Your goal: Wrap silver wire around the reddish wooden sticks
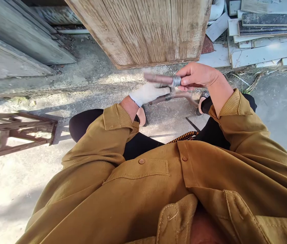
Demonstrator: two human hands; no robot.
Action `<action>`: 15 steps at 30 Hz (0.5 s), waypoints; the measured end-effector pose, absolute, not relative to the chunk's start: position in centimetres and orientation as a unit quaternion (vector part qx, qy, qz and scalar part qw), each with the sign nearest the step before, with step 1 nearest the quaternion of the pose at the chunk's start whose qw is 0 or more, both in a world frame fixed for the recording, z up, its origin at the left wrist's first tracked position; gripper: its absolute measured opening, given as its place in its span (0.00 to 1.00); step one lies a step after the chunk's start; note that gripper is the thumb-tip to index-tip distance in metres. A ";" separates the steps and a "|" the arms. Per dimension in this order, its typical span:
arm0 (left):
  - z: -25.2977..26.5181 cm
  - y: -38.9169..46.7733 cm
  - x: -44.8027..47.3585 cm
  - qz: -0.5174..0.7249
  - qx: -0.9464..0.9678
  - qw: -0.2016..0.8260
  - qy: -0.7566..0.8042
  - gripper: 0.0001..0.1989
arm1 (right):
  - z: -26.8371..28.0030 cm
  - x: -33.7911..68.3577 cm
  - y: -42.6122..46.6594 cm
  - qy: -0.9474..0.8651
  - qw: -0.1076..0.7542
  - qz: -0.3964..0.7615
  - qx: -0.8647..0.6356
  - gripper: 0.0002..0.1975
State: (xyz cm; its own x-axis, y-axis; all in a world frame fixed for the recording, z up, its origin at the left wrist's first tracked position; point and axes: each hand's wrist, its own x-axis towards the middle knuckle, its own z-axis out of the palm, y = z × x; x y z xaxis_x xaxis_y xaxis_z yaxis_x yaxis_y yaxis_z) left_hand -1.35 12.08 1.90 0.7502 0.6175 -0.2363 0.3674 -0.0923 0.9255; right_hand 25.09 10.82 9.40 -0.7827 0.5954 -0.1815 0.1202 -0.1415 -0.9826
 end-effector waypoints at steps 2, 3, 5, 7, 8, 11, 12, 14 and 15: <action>2.1 11.9 -1.2 0.083 0.779 0.526 0.332 0.23 | 9.5 24.7 10.5 -0.570 0.280 0.713 -0.296 0.32; 2.2 11.8 -1.2 0.053 0.803 0.490 0.335 0.28 | 9.5 24.5 10.4 -0.551 0.313 0.712 -0.302 0.33; 2.2 11.5 -1.0 0.001 0.828 0.421 0.371 0.37 | 9.5 24.3 10.4 -0.541 0.341 0.704 -0.309 0.33; 2.1 11.3 -1.0 -0.023 0.823 0.385 0.418 0.41 | 9.3 24.3 10.7 -0.547 0.351 0.693 -0.311 0.32; 2.1 11.3 -0.9 -0.021 0.815 0.380 0.436 0.41 | 9.1 24.4 10.9 -0.548 0.360 0.684 -0.320 0.32; 2.1 11.6 -1.0 0.032 0.796 0.385 0.467 0.38 | 8.8 24.8 11.4 -0.531 0.411 0.641 -0.372 0.32; 2.1 11.8 -1.0 0.055 0.791 0.387 0.470 0.36 | 8.9 24.9 11.6 -0.525 0.424 0.627 -0.388 0.30; 2.3 12.3 -1.0 0.086 0.782 0.397 0.473 0.30 | 9.2 25.1 11.6 -0.518 0.433 0.613 -0.410 0.27; 2.3 12.4 -0.9 0.093 0.772 0.410 0.476 0.27 | 9.4 25.1 11.5 -0.515 0.433 0.613 -0.413 0.26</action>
